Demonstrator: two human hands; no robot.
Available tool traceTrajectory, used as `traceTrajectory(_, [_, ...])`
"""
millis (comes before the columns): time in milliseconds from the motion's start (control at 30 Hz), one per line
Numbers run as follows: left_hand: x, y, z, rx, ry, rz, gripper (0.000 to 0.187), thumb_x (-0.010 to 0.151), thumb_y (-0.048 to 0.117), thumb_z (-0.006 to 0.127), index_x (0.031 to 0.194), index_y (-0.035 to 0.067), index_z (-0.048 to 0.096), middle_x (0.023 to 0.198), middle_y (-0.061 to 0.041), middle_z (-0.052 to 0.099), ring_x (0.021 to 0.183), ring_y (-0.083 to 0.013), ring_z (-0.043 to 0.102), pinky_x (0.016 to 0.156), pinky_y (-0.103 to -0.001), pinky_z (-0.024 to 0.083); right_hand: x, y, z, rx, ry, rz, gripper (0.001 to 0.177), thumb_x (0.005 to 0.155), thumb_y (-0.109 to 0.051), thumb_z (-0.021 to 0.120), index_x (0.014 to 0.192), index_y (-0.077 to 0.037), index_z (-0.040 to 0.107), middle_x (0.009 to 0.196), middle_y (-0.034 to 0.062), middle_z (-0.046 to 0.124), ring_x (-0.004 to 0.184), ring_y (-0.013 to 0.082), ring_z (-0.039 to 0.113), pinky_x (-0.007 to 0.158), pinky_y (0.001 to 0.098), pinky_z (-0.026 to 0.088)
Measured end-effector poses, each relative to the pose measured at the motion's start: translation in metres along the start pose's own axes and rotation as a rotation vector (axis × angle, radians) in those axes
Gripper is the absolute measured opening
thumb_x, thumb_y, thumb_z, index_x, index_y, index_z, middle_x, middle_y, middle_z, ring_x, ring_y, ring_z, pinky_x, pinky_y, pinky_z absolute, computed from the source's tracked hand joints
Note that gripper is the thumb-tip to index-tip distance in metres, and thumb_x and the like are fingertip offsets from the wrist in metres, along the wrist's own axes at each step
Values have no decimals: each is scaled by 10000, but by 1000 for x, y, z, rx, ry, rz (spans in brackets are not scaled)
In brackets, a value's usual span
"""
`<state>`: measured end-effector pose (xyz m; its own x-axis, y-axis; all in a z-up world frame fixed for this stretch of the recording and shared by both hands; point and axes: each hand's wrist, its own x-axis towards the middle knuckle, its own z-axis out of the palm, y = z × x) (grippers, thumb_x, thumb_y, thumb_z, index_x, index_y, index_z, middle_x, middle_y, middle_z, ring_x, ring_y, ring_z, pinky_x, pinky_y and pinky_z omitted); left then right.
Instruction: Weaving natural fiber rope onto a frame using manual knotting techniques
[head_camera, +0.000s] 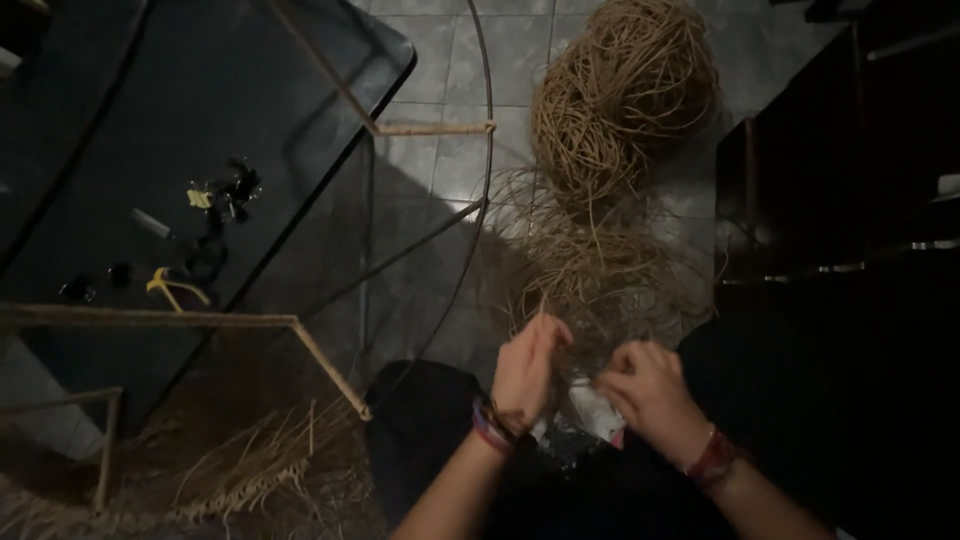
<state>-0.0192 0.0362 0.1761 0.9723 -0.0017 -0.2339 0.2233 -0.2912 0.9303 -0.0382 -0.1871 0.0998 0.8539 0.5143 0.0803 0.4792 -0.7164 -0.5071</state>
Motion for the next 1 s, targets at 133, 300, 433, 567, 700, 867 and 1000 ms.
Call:
traceTrajectory(133, [-41, 11, 1, 158, -21, 176, 311, 1064, 327, 364, 1041, 176, 635, 928, -12, 740, 796, -255, 735, 762, -368, 505, 8, 7, 16, 7, -76, 77, 170, 924, -363, 674, 1017, -288, 796, 825, -25, 608, 852, 232, 622, 776, 429, 391])
traceTrajectory(300, [-59, 10, 2, 422, -159, 528, 276, 1100, 255, 438, 1208, 62, 603, 876, -98, 641, 711, -291, 637, 592, -405, 468, 28, -7, -12, 627, -224, 291, 196, 899, -145, 603, 920, -158, 797, 940, -9, 842, 891, 120, 776, 812, 280, 560])
traceTrajectory(433, [-61, 9, 3, 438, -431, 645, 179, 1091, 242, 520, 953, 189, 622, 866, -36, 638, 775, -295, 583, 694, -442, 460, 51, -1, -32, 1711, -298, 795, 475, 865, -270, 566, 1202, 54, 651, 1227, 300, 714, 1083, 397, 681, 936, 535, 550])
traceTrajectory(567, [-65, -29, 7, 585, -308, 867, 179, 1033, 266, 634, 973, 99, 611, 934, -114, 559, 878, -337, 521, 762, -480, 449, 57, 80, 14, 2225, 58, 876, 357, 1072, -392, 497, 1120, -63, 624, 1161, 162, 666, 1104, 299, 643, 983, 509, 511])
traceTrajectory(700, [-64, -57, -16, 723, 153, 690, 167, 884, 157, 665, 1038, 210, 705, 1096, -140, 553, 947, -372, 541, 756, -530, 426, 50, 213, 70, 2376, 235, 919, 298, 1116, -286, 487, 1139, 5, 547, 679, -75, 302, 534, 62, 220, 474, 217, 239])
traceTrajectory(867, [-29, -120, -3, 867, 159, 334, 234, 949, 278, 611, 1168, 271, 693, 925, -112, 470, 860, -383, 506, 669, -478, 437, 57, 136, -22, 1849, 120, 799, 418, 1171, -413, 325, 1060, -97, 575, 634, -108, 207, 482, 63, 161, 416, 249, 153])
traceTrajectory(1000, [26, -125, 46, 360, -164, 21, 284, 1064, 349, 542, 1305, 294, 682, 1154, -116, 706, 1105, -386, 661, 929, -470, 537, 28, 16, -88, 1099, 133, 779, 353, 1115, -339, 400, 998, -79, 608, 572, 50, 490, 437, 169, 469, 371, 285, 334])
